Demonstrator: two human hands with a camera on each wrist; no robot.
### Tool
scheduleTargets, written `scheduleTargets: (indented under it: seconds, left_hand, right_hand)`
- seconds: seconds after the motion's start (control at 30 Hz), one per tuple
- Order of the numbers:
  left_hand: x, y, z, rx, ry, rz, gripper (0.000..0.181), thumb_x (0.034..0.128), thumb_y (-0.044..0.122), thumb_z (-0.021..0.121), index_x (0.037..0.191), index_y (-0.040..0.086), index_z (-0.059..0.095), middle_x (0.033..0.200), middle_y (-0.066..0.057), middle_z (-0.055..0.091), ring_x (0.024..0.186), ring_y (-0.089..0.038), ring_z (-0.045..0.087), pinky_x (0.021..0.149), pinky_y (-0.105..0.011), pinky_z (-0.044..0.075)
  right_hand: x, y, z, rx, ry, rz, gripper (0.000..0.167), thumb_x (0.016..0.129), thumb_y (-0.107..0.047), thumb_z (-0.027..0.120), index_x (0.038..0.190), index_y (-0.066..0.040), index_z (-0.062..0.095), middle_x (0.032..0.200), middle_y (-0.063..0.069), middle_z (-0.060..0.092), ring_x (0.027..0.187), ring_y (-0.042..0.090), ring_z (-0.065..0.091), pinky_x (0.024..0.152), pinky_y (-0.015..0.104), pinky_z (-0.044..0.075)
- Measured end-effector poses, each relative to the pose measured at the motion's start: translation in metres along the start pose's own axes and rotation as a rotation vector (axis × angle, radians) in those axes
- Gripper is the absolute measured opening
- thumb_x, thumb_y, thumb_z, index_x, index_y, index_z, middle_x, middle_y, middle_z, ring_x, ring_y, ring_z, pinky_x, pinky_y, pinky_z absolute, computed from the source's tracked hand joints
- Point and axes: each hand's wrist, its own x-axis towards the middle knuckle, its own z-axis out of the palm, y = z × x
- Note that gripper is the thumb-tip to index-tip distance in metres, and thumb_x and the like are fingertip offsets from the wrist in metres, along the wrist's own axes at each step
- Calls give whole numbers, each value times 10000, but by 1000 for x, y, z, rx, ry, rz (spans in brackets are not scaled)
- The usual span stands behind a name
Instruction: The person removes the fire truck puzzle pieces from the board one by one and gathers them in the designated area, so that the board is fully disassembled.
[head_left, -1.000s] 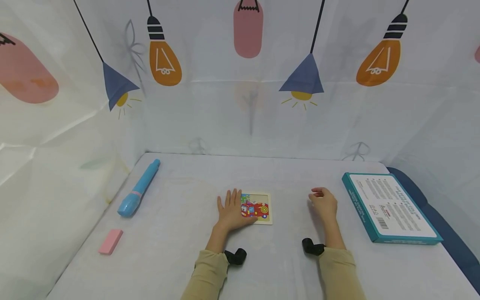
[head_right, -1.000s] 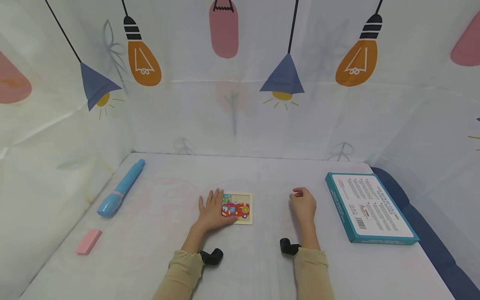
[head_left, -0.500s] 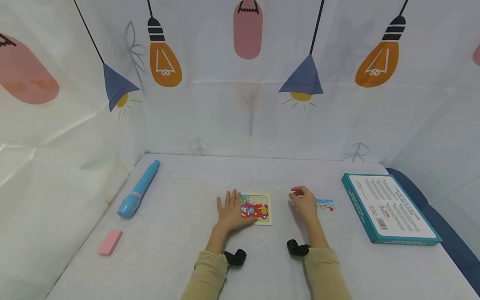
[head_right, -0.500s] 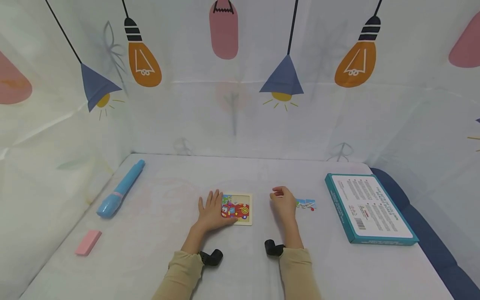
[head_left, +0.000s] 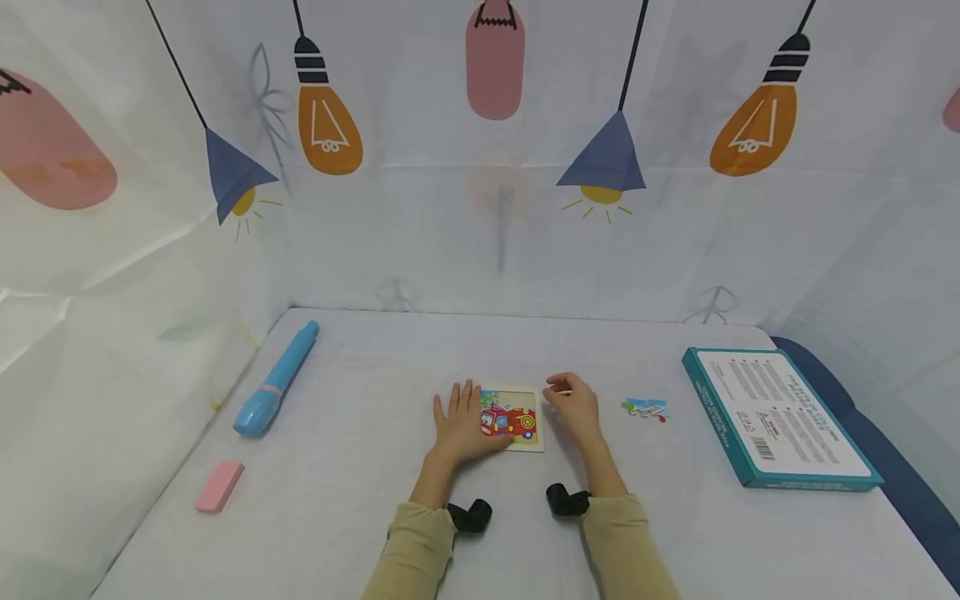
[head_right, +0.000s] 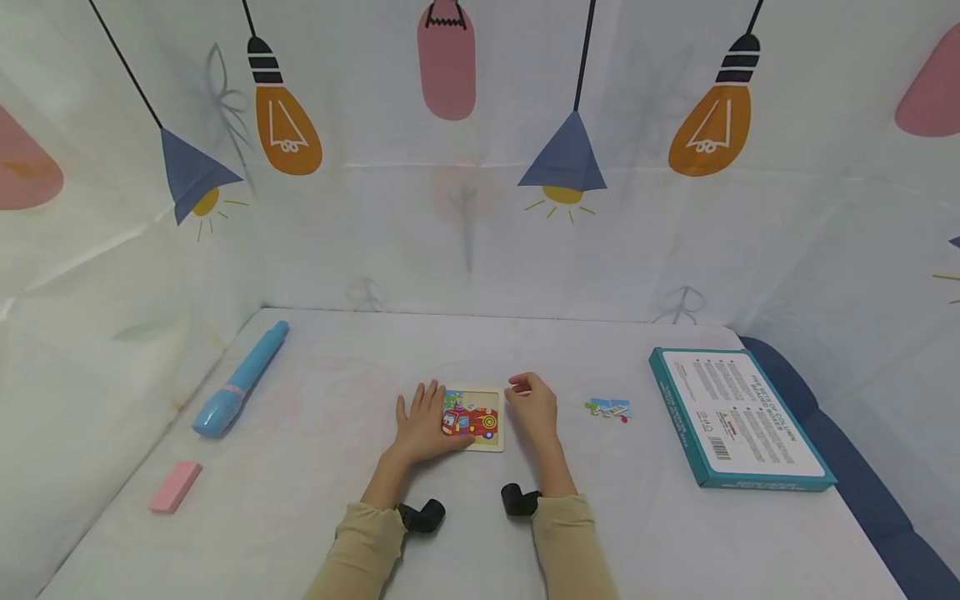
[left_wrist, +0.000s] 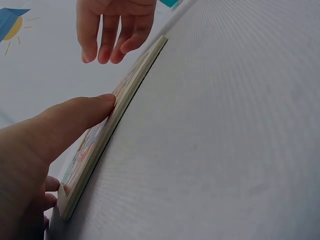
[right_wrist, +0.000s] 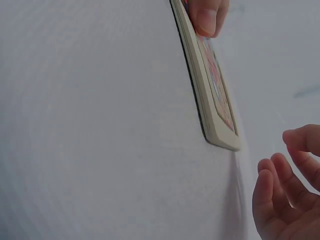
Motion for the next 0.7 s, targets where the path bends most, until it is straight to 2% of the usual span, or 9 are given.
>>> scheduleTargets:
  seconds: [0.23,0.47,0.7]
  left_hand:
    - [3,-2,2,-42,9,-5,1021,709,625,638,1435,8,270,1507,-161,218,1397,-344,117,1066,-594,-20]
    - [3,-6,-3,-37,29,3,902,729,554,646,1409,42,350,1481,-140,297,1376,-328,199,1070,-581,64]
    - [1,-9,-8,-57,20,16,910,711,538,659,1414,50,349,1485,-120,297,1377,-308,203,1068,-570,77]
  right_hand:
    - [-4,-8,12,8,-22,-44,195,836,-94,628,1010,-7,623,923,134,620,848,246,585,688,304,485]
    - [-8,-14,24,-5,-66,-91,163,831,-82,633,979,-12,636,887,108,623,829,231,585,712,336,486]
    - [-12,-19,36,-127,-132,-140,87,812,-96,647,890,-56,654,832,47,631,757,173,574,663,302,457]
